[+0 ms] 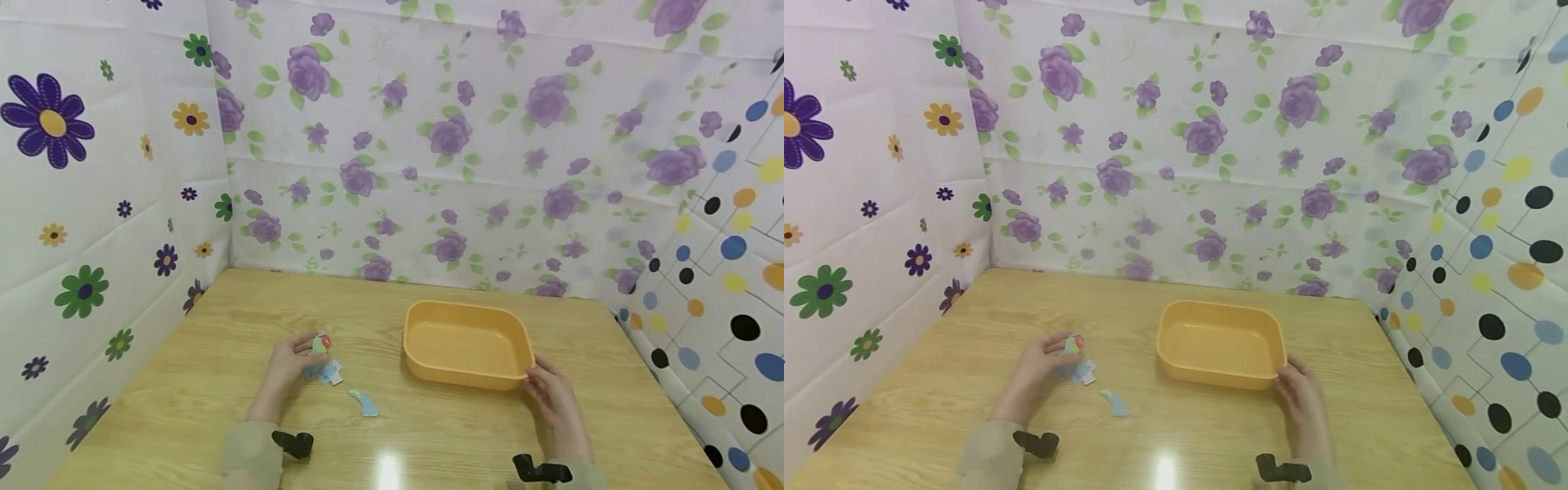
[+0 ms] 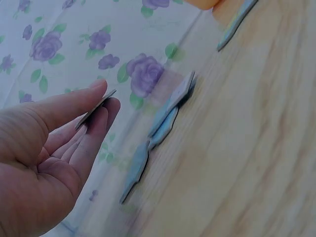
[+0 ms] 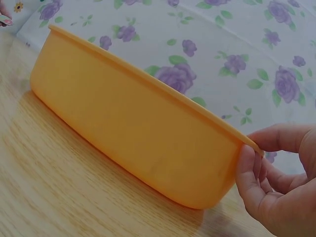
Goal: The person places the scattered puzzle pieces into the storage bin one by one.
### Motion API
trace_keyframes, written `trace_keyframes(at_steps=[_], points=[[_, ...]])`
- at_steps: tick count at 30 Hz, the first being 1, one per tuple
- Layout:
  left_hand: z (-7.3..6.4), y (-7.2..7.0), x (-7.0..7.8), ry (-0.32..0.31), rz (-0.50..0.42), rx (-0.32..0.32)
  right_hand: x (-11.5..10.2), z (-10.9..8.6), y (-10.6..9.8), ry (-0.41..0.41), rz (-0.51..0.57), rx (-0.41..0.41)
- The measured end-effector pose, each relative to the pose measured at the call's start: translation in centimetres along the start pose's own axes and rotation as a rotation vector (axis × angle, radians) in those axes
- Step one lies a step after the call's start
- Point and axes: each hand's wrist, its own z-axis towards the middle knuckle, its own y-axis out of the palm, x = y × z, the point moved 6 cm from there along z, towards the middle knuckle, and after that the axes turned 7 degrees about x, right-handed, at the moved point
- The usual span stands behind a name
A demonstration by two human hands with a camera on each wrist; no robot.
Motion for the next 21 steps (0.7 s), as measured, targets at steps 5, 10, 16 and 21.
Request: trace_keyframes(at_steps=[5,10,16,21], points=[[-0.1,1.1,1.1,-0.019,-0.032,-0.017,0.0,0.0,0.0,0.003,0.049,-0.018],[0.2,2.2,2.6,-0.008,-0.014,-0.014,0.0,0.0,0.1,-0.022,0.070,-0.028],[0.7,4.2,4.6,0.028,-0.027,-0.037,0.0,-0.1,0.1,-0.029,0.045,-0.014],[1.1,6.1,6.2,0.054,-0.056,-0.070,0.0,-0.1,0.0,-0.030,0.027,0.001]])
